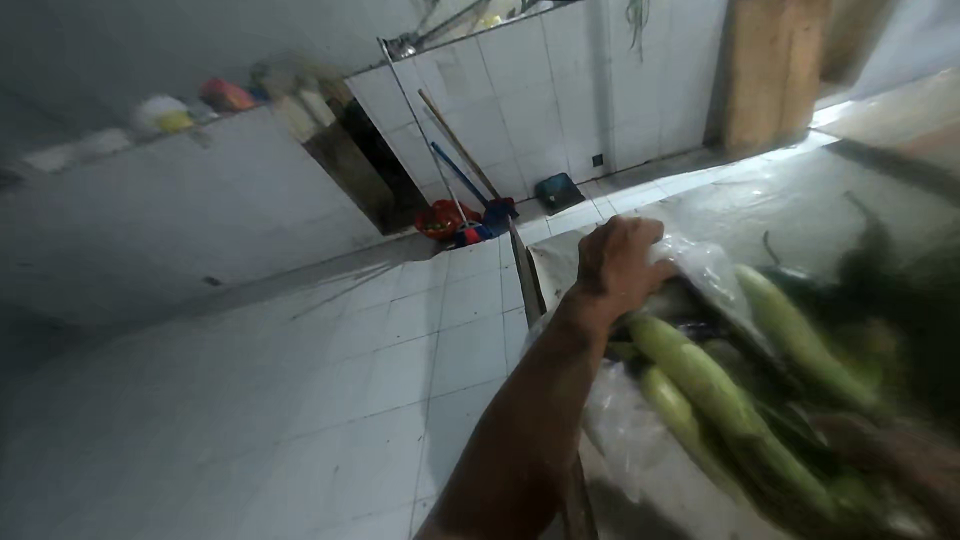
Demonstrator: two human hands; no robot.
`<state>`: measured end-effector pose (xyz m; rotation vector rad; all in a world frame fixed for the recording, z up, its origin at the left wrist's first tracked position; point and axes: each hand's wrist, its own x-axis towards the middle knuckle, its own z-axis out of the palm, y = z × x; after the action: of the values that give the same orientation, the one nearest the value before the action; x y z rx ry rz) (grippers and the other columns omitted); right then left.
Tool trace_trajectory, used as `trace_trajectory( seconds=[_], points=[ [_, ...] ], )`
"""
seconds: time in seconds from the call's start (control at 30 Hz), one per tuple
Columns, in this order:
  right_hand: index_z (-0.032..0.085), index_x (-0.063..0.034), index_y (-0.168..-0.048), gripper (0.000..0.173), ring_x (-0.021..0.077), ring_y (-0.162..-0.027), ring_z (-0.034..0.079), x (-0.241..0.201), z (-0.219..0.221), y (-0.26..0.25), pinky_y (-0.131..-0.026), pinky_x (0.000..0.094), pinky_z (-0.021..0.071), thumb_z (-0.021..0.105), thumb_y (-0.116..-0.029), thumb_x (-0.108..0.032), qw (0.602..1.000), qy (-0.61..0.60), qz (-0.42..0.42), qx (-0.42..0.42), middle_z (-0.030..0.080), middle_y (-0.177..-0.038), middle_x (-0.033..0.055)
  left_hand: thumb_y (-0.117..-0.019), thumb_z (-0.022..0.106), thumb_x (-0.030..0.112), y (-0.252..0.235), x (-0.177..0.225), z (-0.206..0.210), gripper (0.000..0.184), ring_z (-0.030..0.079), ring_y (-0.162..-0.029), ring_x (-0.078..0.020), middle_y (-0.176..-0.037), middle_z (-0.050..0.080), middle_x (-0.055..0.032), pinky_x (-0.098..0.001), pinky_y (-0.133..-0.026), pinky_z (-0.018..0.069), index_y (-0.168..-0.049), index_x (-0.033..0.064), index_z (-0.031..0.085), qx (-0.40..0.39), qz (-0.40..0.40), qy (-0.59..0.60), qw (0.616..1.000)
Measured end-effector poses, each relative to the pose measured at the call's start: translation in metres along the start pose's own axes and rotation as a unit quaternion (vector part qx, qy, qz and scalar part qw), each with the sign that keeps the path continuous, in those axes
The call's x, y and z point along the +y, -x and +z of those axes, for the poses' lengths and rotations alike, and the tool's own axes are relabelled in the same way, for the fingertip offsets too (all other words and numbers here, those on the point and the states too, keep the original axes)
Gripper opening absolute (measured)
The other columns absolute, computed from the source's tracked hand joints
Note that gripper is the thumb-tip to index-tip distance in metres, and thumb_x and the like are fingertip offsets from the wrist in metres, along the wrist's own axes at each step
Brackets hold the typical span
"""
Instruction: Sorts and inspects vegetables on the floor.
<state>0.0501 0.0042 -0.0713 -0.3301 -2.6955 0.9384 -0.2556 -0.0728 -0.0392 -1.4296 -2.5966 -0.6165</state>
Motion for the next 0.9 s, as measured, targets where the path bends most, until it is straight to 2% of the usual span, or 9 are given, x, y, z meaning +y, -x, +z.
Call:
trace_trajectory(
  seconds=[0.1, 0.23, 0.33, 0.4, 0.47, 0.6, 0.7, 0.8, 0.9],
  points=[
    [0.047, -0.0012, -0.151, 0.066, 0.0575, -0.112, 0.059, -0.02, 0.017, 0.0, -0.095, 0.0728, 0.0417, 0.062, -0.0956, -0.034, 0.984, 0.16, -0.029, -0.074, 0.063, -0.121, 0.0344, -0.0894, 0.076, 0.033, 0.001, 0.001, 0.0, 0.032, 0.069, -0.098, -0.0344, -0.101, 0.072, -0.0169, -0.0555, -0.081, 0.0538, -0.104, 0.005, 0.074, -0.001, -0.005, 0.002, 1.0],
    [0.05, -0.0056, -0.151, 0.059, 0.0528, -0.092, 0.065, -0.023, 0.042, 0.001, -0.067, 0.0581, 0.0548, 0.064, -0.0935, -0.015, 0.973, 0.22, -0.045, -0.046, 0.063, -0.108, 0.0327, -0.0891, 0.077, 0.034, 0.0, 0.002, -0.003, 0.031, 0.069, -0.097, -0.0326, -0.1, 0.072, -0.016, -0.0539, -0.08, 0.054, -0.103, 0.0058, 0.074, -0.004, -0.008, -0.003, 1.0],
    [0.048, 0.0004, -0.149, 0.065, 0.05, -0.096, 0.067, -0.019, 0.029, -0.008, -0.074, 0.0622, 0.0551, 0.066, -0.087, -0.003, 0.996, 0.07, 0.008, -0.058, 0.064, -0.115, 0.0329, -0.0896, 0.076, 0.032, 0.001, 0.003, -0.006, 0.031, 0.069, -0.096, -0.0332, -0.099, 0.072, -0.0165, -0.0545, -0.08, 0.0539, -0.103, 0.0043, 0.074, -0.004, 0.002, 0.009, 1.0],
    [0.048, 0.001, -0.148, 0.063, 0.0364, -0.099, 0.069, -0.007, 0.014, -0.02, -0.083, 0.0553, 0.0571, 0.063, -0.0869, 0.0, 0.995, -0.083, 0.035, -0.049, 0.067, -0.119, 0.0253, -0.0896, 0.076, 0.028, 0.002, 0.002, -0.006, 0.029, 0.069, -0.095, -0.0341, -0.098, 0.072, -0.0175, -0.0555, -0.081, 0.0534, -0.103, 0.0024, 0.074, 0.006, 0.017, 0.027, 0.999],
    [0.049, -0.0064, -0.148, 0.059, 0.0213, -0.085, 0.068, 0.003, 0.01, -0.036, -0.073, 0.0444, 0.0587, 0.059, -0.0897, -0.006, 0.987, -0.145, 0.061, -0.011, 0.07, -0.108, 0.0144, -0.0894, 0.076, 0.024, 0.002, 0.001, -0.005, 0.025, 0.069, -0.092, -0.0331, -0.095, 0.072, -0.0167, -0.0546, -0.079, 0.0539, -0.101, 0.0017, 0.074, 0.025, 0.038, 0.044, 0.998],
    [0.058, -0.0167, -0.142, 0.051, 0.0217, -0.074, 0.064, 0.006, 0.012, -0.078, -0.064, 0.0472, 0.0545, 0.063, -0.0924, -0.01, 0.991, -0.089, 0.087, 0.054, 0.069, -0.095, 0.0115, -0.0924, 0.072, 0.02, 0.001, 0.003, -0.007, 0.021, 0.069, -0.092, -0.0312, -0.095, 0.071, -0.0157, -0.0524, -0.08, 0.0542, -0.101, 0.001, 0.074, 0.053, 0.052, 0.054, 0.996],
    [0.063, -0.0198, -0.136, 0.042, 0.0103, -0.06, 0.059, 0.014, 0.02, -0.105, -0.05, 0.029, 0.0506, 0.059, -0.0949, -0.013, 0.976, -0.204, 0.07, 0.035, 0.065, -0.084, 0.0018, -0.0984, 0.065, 0.023, -0.001, -0.001, -0.003, 0.024, 0.069, -0.085, -0.0289, -0.089, 0.07, -0.0146, -0.0496, -0.075, 0.0547, -0.095, 0.0009, 0.074, 0.091, 0.077, 0.068, 0.991],
    [0.062, -0.0209, -0.137, 0.044, 0.0099, -0.079, 0.069, 0.016, 0.031, -0.107, -0.065, 0.0263, 0.0591, 0.056, -0.0944, -0.03, 0.955, -0.296, 0.001, -0.022, 0.073, -0.099, -0.0019, -0.0998, 0.059, 0.014, -0.001, -0.002, -0.001, 0.02, 0.07, -0.084, -0.0276, -0.089, 0.071, -0.0138, -0.0479, -0.074, 0.0547, -0.1, 0.002, 0.075, 0.114, 0.095, 0.085, 0.985],
    [0.063, -0.0102, -0.134, 0.041, 0.0154, -0.099, 0.068, 0.006, 0.03, -0.078, -0.083, 0.0355, 0.0588, 0.056, -0.0956, -0.022, 0.991, -0.131, -0.034, -0.008, 0.07, -0.115, 0.005, -0.1001, 0.058, 0.011, -0.002, -0.003, 0.001, 0.019, 0.07, -0.082, -0.0278, -0.087, 0.071, -0.0139, -0.0474, -0.073, 0.0552, -0.098, 0.0011, 0.073, 0.12, 0.1, 0.092, 0.983]
  ],
)
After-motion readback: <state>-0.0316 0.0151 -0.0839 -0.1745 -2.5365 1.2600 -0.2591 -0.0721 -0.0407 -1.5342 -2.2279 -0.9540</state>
